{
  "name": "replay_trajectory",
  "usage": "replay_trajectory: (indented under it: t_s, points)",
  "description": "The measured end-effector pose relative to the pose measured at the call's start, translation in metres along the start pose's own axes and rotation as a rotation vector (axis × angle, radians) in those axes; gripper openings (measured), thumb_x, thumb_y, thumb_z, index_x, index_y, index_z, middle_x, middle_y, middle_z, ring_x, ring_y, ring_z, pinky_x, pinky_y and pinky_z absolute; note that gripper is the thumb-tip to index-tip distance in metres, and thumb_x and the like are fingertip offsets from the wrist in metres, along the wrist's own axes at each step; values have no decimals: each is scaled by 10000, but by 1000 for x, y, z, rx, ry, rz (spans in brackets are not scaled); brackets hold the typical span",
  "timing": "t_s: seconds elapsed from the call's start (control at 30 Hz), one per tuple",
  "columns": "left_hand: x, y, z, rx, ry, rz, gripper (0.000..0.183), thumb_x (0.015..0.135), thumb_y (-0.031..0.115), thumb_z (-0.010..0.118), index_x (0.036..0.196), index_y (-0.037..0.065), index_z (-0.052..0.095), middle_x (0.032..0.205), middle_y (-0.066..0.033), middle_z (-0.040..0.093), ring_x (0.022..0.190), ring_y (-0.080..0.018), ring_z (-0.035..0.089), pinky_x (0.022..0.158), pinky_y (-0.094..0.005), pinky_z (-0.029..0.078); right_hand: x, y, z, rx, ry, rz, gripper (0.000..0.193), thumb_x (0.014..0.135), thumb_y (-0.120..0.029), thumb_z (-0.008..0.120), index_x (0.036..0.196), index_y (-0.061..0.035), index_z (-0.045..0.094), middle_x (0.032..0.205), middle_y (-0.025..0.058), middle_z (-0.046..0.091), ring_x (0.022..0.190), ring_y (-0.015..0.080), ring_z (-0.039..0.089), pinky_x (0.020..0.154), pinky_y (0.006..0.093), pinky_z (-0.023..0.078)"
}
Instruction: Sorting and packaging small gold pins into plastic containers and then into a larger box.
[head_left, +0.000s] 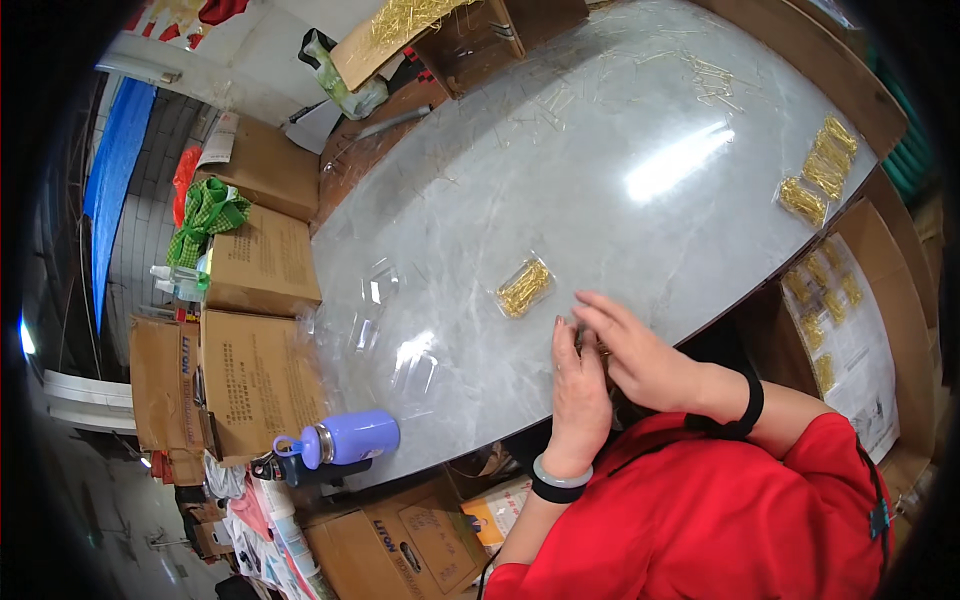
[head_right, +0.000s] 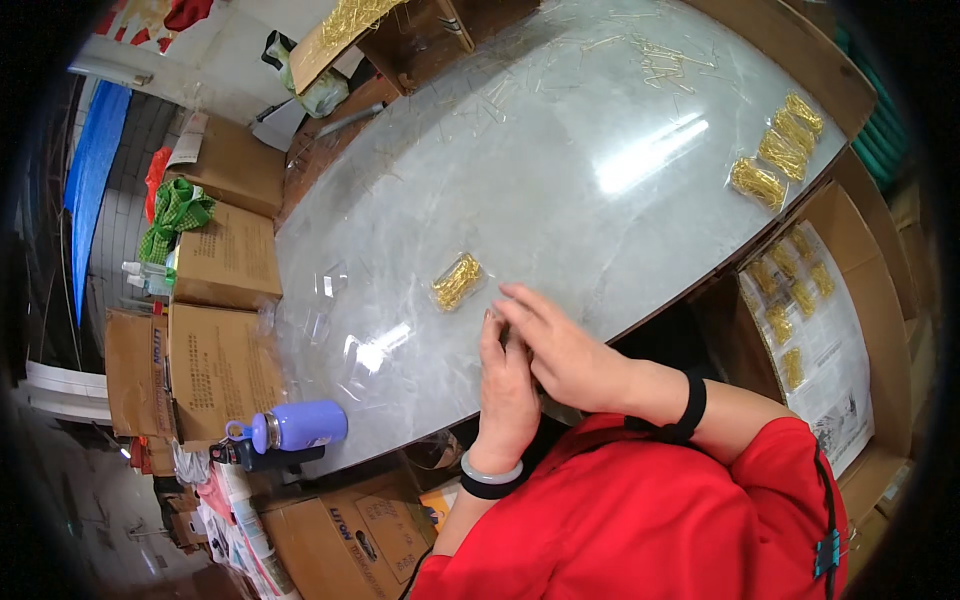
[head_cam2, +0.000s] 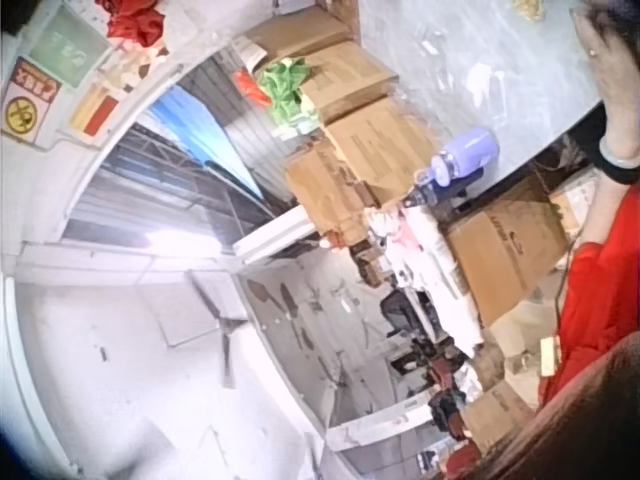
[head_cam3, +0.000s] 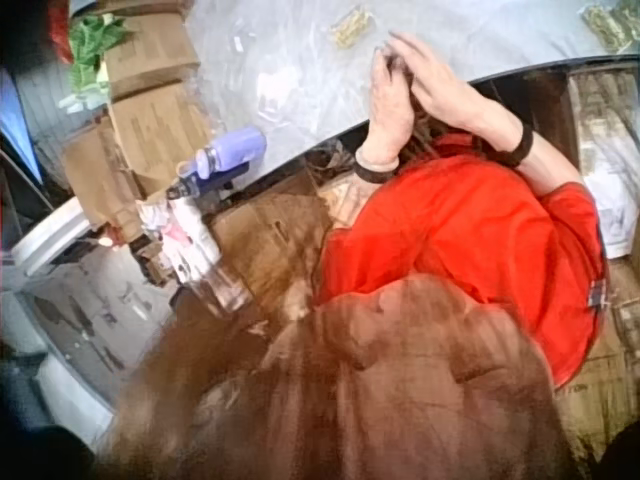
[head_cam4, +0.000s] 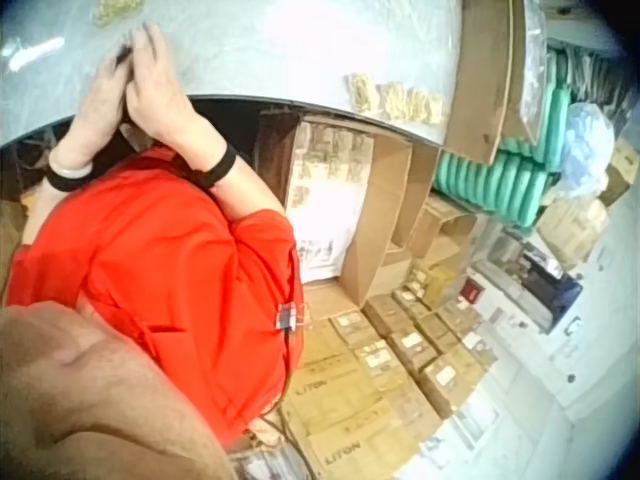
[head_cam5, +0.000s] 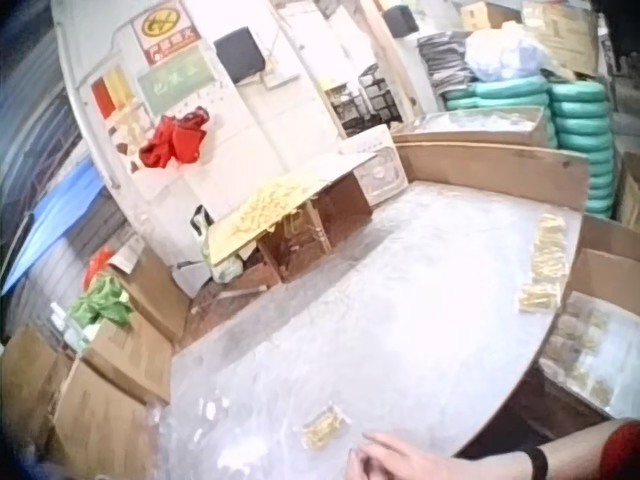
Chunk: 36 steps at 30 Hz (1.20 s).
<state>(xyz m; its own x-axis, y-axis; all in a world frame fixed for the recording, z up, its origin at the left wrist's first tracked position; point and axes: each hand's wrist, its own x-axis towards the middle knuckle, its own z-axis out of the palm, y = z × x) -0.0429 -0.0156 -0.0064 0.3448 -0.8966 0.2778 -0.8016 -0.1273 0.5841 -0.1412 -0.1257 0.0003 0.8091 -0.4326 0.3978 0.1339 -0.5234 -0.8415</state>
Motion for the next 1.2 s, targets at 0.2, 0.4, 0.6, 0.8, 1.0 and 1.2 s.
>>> replay_trajectory:
  t_s: [0.2, 0.4, 0.6, 0.8, 1.0, 1.2]
  points:
    - [-5, -9, 1, 211, -22, 91, 457, 930, -44, 498, 1375, -117, 423, 1422, -293, 376, 1387, -497, 348, 1150, -612, 294, 7, 6, -24, -336, -118, -13, 629, 789, 134, 511, 1406, 39, 437, 1453, 257, 438, 1348, 420, 440, 1154, 479, 344]
    - [-7, -9, 0, 175, -23, 91, 458, 910, -60, 501, 1357, -130, 427, 1410, -286, 396, 1376, -492, 373, 1152, -605, 302, 1, -12, -45, -99, -247, 162, 601, 790, 154, 473, 1381, 43, 473, 1415, 244, 476, 1343, 391, 459, 1164, 494, 326]
    - [-6, -6, 1, 187, -15, 90, 458, 916, -50, 505, 1361, -132, 434, 1395, -286, 411, 1375, -485, 381, 1145, -601, 312, -23, -6, 2, -108, -6, 31, 665, 789, 122, 467, 1441, 73, 342, 1516, 297, 305, 1424, 484, 304, 1186, 485, 294]
    - [-4, -5, 0, 144, 28, 89, 427, 919, -38, 510, 1326, -157, 459, 1403, -284, 408, 1363, -486, 397, 1141, -587, 330, -8, -8, 2, -167, -18, -25, 571, 840, 68, 546, 1396, 83, 418, 1443, 271, 438, 1368, 443, 417, 1147, 476, 366]
    - [-9, -6, 6, 48, 55, -6, 445, 931, -44, 510, 1356, -141, 421, 1451, -302, 374, 1355, -489, 405, 1131, -531, 375, -13, 2, -2, -610, -3, -215, 426, 825, -37, 597, 1241, 52, 586, 1269, 211, 598, 1225, 369, 565, 1067, 465, 456]
    - [-5, -1, -6, -63, 160, -3, 462, 952, -10, 556, 1384, -81, 409, 1462, -304, 378, 1330, -467, 444, 1075, -465, 447, -12, 7, -5, -652, 3, -270, 359, 791, -81, 610, 1127, 35, 655, 1176, 154, 631, 1124, 308, 608, 1016, 439, 482]
